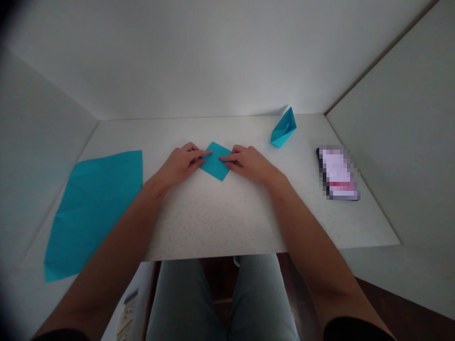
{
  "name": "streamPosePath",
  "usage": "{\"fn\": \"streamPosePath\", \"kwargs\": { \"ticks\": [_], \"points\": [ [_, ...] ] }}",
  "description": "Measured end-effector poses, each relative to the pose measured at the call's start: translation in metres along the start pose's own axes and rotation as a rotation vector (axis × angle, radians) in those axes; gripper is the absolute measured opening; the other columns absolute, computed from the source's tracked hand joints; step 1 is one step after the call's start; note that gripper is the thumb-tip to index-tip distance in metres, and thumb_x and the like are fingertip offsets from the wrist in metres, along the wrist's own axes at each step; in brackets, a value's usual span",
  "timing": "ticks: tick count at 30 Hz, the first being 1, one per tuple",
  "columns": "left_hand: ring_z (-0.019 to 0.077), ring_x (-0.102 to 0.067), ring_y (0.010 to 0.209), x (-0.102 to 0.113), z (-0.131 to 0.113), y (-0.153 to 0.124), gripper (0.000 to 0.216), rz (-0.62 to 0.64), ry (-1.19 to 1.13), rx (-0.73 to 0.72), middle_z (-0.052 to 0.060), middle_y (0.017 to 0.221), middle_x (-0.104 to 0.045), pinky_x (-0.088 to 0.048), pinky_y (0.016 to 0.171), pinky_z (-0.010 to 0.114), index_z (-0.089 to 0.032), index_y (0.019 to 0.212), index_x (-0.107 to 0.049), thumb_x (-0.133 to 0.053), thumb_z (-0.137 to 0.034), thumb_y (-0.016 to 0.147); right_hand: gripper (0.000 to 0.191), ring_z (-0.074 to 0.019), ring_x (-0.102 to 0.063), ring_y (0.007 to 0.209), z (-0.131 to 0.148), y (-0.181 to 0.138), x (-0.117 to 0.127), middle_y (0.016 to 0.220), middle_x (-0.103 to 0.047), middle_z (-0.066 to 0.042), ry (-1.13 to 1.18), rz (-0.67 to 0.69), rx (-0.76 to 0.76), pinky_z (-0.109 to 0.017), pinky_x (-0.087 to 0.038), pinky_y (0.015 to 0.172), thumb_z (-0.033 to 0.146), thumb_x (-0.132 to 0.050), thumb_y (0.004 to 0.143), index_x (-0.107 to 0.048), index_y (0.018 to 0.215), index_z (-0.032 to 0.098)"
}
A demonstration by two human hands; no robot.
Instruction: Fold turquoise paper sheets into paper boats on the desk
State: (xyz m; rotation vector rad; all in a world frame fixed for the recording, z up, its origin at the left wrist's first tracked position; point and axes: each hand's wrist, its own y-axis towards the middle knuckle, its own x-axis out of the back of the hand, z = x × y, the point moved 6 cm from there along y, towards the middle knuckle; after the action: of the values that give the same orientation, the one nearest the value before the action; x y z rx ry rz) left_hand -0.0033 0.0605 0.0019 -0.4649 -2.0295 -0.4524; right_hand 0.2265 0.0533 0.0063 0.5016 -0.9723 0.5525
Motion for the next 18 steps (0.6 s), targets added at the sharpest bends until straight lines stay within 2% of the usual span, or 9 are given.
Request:
{"fn": "streamPosePath", "kwargs": {
  "ticks": [4,7,10,12,15,18],
  "points": [
    [0.0265,-0.069,0.103,0.012,0.014,-0.003,0.044,-0.008,-0.017,0.104,0.009,0.121,-0.071,-0.042,0.110,0.050,-0.030,0.144,-0.074,-0.072,-0.033,0.101,0.038,-0.0191,-0.065,0.074,-0.020,-0.009,0.016,0.096,-0.072,-0.007,0.049,-0.016,-0.131,-0.036,-0.048,0.073,0.053,-0.062,0.108,-0.090,0.117,0.029],
    [0.0255,-0.068,0.099,0.021,0.021,-0.006,0.039,-0.011,-0.034,0.151,0.008,0.119,-0.072,-0.039,0.112,0.053,-0.028,0.134,-0.077,-0.077,-0.036,0.096,0.041,-0.0198,-0.066,0.073,-0.028,-0.012,0.026,0.093,-0.075,-0.007,0.034,-0.075,-0.225,-0.037,-0.048,0.071,0.060,-0.067,0.104,-0.090,0.099,0.026],
    [0.0254,-0.068,0.099,0.027,0.025,-0.007,0.034,-0.014,-0.042,0.176,0.007,0.116,-0.073,-0.038,0.112,0.053,-0.025,0.124,-0.078,-0.082,-0.039,0.092,0.039,-0.0198,-0.064,0.071,-0.028,-0.011,0.028,0.092,-0.076,-0.008,-0.011,-0.121,-0.283,-0.037,-0.046,0.069,0.058,-0.071,0.102,-0.087,0.091,0.024],
    [0.0252,-0.067,0.098,0.028,0.026,-0.007,0.032,-0.015,-0.032,0.197,0.007,0.116,-0.073,-0.039,0.112,0.052,-0.025,0.119,-0.078,-0.083,-0.039,0.091,0.034,-0.0202,-0.063,0.073,-0.025,-0.009,0.028,0.091,-0.076,-0.008,-0.055,-0.134,-0.311,-0.037,-0.044,0.069,0.052,-0.071,0.102,-0.085,0.090,0.023],
    [0.0251,-0.067,0.099,0.027,0.025,-0.007,0.028,0.003,-0.018,0.207,0.007,0.114,-0.074,-0.039,0.111,0.051,-0.025,0.116,-0.078,-0.080,-0.040,0.092,0.022,-0.0214,-0.063,0.077,-0.021,-0.007,0.028,0.093,-0.076,-0.007,-0.091,-0.153,-0.343,-0.036,-0.044,0.071,0.044,-0.073,0.100,-0.082,0.102,0.023],
    [0.0252,-0.067,0.100,0.026,0.022,-0.007,0.026,0.016,-0.019,0.197,0.007,0.114,-0.073,-0.039,0.112,0.052,-0.025,0.113,-0.078,-0.077,-0.041,0.093,0.020,-0.0216,-0.063,0.078,-0.019,-0.007,0.027,0.096,-0.075,-0.006,-0.088,-0.151,-0.351,-0.035,-0.044,0.073,0.040,-0.074,0.098,-0.080,0.107,0.023]
  ]
}}
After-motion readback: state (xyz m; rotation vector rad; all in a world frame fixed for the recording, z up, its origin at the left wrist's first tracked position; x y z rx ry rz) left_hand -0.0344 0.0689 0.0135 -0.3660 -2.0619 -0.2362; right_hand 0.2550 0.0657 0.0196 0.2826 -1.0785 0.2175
